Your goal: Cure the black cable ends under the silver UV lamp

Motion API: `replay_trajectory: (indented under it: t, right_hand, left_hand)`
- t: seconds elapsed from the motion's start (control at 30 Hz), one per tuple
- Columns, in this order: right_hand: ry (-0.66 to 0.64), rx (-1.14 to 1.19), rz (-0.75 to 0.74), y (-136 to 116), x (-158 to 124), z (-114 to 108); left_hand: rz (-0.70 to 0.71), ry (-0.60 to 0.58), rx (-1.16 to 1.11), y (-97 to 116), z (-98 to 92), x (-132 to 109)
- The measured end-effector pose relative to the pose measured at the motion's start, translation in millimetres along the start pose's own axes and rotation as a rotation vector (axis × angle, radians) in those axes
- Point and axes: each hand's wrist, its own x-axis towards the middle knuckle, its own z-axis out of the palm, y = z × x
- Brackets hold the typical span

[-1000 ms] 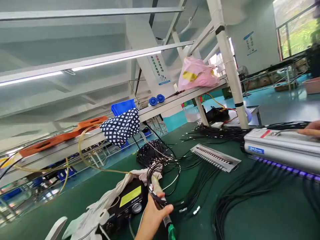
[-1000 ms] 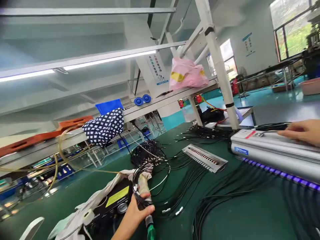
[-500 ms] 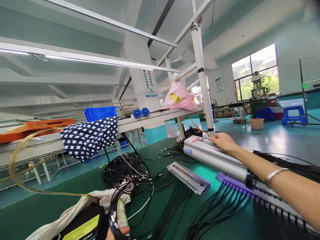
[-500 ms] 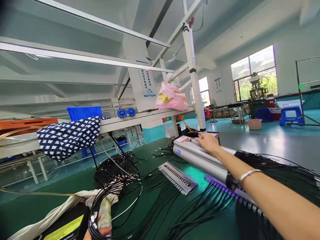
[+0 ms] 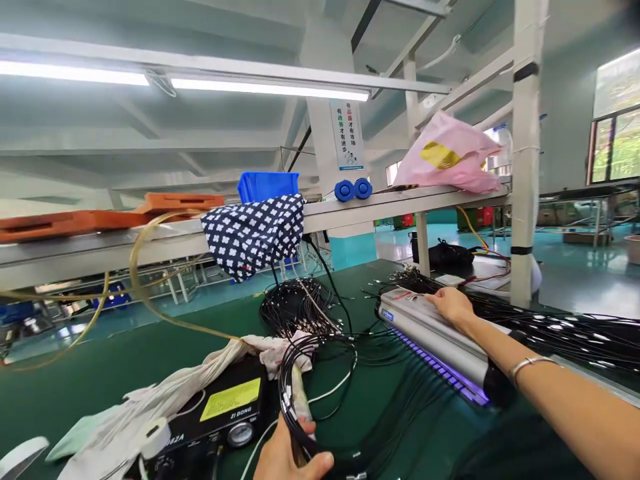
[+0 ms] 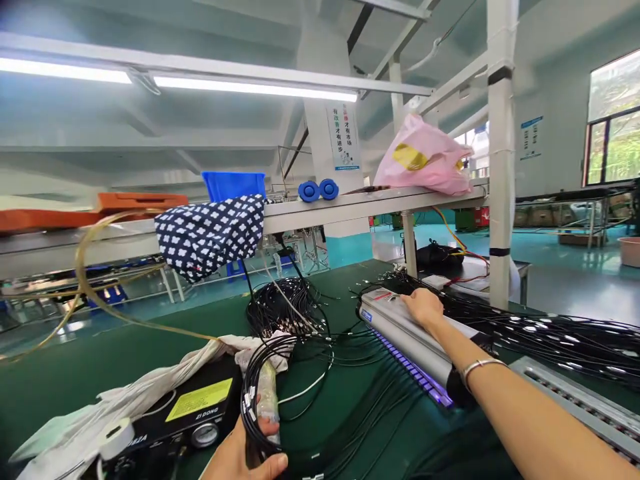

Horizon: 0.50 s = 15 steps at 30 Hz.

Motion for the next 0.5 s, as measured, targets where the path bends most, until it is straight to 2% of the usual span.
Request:
replay_trajectory:
  t: [0.27, 0.4, 0.5]
  right_hand:
    - [0.008, -0.025, 0.06, -7.4, 2.7, 3.4]
    - [0.019, -0.014, 0.072, -9.7, -0.2, 5.7]
    - [0.025, -0.002, 0.068, -10.0, -0.5, 7.2]
  left_hand:
    - [-0.029, 0.0, -0.07, 8.6, 3.2, -5.2]
    - [-0.074, -0.001, -0.064, 7.5, 4.1, -2.7]
    - [-0.053, -0.015, -0.044, 4.2, 3.2, -0.3]
